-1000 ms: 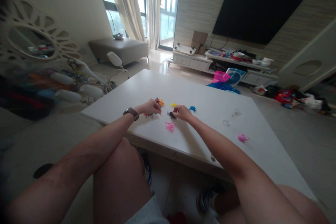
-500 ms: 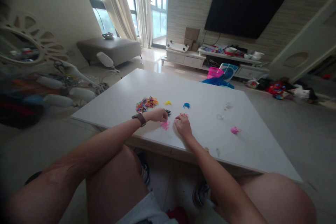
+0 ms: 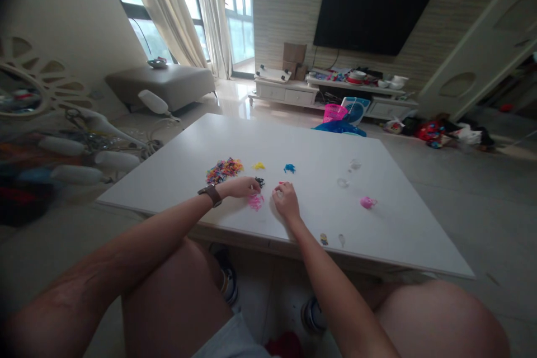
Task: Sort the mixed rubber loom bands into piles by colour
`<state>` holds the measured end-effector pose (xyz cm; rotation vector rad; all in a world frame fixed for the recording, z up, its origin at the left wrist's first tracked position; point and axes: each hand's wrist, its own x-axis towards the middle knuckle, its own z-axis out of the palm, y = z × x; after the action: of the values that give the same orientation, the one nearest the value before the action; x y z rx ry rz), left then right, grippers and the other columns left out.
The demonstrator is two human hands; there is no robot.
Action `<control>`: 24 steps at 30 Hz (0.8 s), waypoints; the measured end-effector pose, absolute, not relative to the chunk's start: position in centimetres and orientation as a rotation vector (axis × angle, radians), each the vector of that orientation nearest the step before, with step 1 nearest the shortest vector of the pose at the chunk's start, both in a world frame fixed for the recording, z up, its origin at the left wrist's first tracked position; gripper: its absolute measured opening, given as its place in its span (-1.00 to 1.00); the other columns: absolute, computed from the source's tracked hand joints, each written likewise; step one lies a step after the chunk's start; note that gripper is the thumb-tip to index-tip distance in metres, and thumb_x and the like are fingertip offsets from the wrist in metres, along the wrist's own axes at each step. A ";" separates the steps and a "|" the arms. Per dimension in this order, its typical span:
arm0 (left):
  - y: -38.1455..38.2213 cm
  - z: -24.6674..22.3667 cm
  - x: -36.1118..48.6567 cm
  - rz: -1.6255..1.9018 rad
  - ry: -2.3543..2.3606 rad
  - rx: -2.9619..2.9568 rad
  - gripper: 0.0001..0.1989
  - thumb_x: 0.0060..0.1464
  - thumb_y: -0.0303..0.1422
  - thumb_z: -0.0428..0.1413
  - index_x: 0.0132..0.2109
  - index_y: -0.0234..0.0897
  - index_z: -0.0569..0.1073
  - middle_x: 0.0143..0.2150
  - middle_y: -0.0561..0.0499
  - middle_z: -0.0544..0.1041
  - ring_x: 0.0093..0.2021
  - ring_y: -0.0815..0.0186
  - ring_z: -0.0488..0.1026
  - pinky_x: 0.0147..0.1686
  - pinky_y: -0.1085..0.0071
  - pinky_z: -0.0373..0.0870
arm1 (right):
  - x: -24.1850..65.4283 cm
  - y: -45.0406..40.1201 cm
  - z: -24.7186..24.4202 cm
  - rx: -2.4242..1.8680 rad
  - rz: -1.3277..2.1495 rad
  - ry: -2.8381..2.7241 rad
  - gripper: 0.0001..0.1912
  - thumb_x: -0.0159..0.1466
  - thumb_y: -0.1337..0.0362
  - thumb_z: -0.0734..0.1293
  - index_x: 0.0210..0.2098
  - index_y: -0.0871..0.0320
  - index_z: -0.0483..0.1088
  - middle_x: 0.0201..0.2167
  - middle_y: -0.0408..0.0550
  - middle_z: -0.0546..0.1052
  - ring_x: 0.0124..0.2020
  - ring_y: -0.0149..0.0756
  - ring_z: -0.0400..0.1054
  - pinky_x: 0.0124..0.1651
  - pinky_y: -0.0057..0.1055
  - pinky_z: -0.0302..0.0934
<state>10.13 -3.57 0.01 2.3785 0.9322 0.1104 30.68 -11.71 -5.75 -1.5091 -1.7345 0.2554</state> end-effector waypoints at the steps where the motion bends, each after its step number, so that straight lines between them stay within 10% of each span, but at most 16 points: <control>1: -3.6 -0.1 10.3 0.101 0.910 2.373 -0.74 -0.01 -0.50 0.11 -0.21 -0.30 0.67 -0.27 -0.09 0.67 -0.33 0.28 0.52 -0.33 0.48 0.30 | 30.6 -11.7 -5.8 -1.506 0.255 -1.733 -0.85 0.29 0.25 0.24 -0.36 0.09 0.42 -0.25 0.03 0.47 -0.07 -0.13 0.35 0.06 -0.21 0.23; 24: 2.0 -1.5 2.4 0.550 1.506 2.282 -0.75 -0.11 -0.46 0.18 -0.23 -0.32 0.65 -0.23 -0.08 0.63 -0.26 0.25 0.51 -0.18 0.42 0.42 | 30.8 -11.4 -6.3 -1.430 0.304 -1.680 -0.84 0.25 0.28 0.26 -0.44 0.12 0.40 -0.31 -0.04 0.43 -0.20 -0.20 0.34 -0.02 -0.26 0.20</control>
<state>2.38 2.00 -1.51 2.2820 1.5055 0.5503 30.83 -11.39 -6.34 -1.4302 -1.6795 0.3042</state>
